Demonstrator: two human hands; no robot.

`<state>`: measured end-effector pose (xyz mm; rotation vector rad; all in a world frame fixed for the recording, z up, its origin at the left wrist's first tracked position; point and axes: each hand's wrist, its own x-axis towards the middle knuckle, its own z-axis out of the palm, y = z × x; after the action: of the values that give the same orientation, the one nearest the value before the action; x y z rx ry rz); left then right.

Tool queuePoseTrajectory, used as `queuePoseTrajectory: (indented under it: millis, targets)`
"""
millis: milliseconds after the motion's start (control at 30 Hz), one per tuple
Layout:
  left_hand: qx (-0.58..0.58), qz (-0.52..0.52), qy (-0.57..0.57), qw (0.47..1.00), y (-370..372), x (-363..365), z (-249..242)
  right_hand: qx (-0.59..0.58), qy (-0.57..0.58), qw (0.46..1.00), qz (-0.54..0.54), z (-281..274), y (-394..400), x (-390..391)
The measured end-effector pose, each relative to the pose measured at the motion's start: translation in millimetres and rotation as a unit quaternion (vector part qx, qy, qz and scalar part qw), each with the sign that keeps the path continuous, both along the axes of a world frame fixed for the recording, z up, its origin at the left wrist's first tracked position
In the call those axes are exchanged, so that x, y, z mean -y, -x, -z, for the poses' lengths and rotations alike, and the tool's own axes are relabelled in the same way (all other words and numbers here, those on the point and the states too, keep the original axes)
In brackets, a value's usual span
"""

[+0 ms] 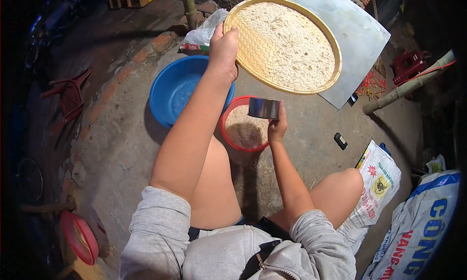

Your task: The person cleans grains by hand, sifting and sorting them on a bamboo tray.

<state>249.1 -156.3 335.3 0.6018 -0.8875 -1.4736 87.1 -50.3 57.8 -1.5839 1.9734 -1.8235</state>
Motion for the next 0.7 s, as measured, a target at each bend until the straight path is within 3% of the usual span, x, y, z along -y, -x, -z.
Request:
queuePoseTrajectory:
  millis: [67,133,167,200,233,300,367,400,467,500,533,567,600,633,700]
  targets:
    - [0.000,0.010,0.001,1.000,-3,-1,-1,0.015,0.000,1.000,0.015,-6,6,1]
    - [0.000,0.019,0.002,1.000,-6,-2,-1,-0.029,0.002,0.981,0.192,-2,25,1]
    - [0.000,0.013,-0.004,1.000,-7,-2,0,-0.029,0.003,0.981,0.191,3,37,-2]
    - [-0.001,0.006,-0.011,1.000,-8,-2,1,0.140,-0.070,0.962,0.223,16,54,-5]
    - [-0.002,0.007,-0.012,1.000,-11,1,1,0.301,-0.142,0.909,0.249,32,70,-5]
    - [-0.036,-0.012,-0.023,0.999,-21,9,2,0.419,-0.160,0.863,0.232,90,107,-6]
    - [-0.047,-0.037,-0.037,0.998,-28,10,1,0.535,-0.263,0.783,0.177,112,122,-23]
    - [-0.059,-0.061,-0.050,0.995,-31,11,0,0.536,-0.265,0.783,0.174,111,114,-29]
    - [-0.052,-0.084,-0.055,0.994,-36,14,1,0.636,-0.242,0.694,0.236,100,97,-37]
    - [-0.050,-0.104,-0.063,0.991,-39,15,2,0.636,-0.245,0.693,0.235,87,80,-35]
    - [-0.049,-0.106,-0.065,0.991,-41,16,3,0.331,-0.310,0.796,0.402,73,59,-32]
    - [-0.044,-0.115,-0.067,0.990,-42,16,5,-0.019,-0.332,0.791,0.513,61,47,-30]
    - [-0.040,-0.122,-0.070,0.989,-43,18,6,-0.092,-0.225,0.888,0.390,50,44,-27]
    - [-0.040,-0.123,-0.072,0.989,-44,17,4,-0.160,-0.109,0.948,0.251,45,42,-22]
    - [-0.021,-0.112,-0.074,0.991,-45,14,3,-0.190,-0.155,0.969,-0.011,44,24,-2]
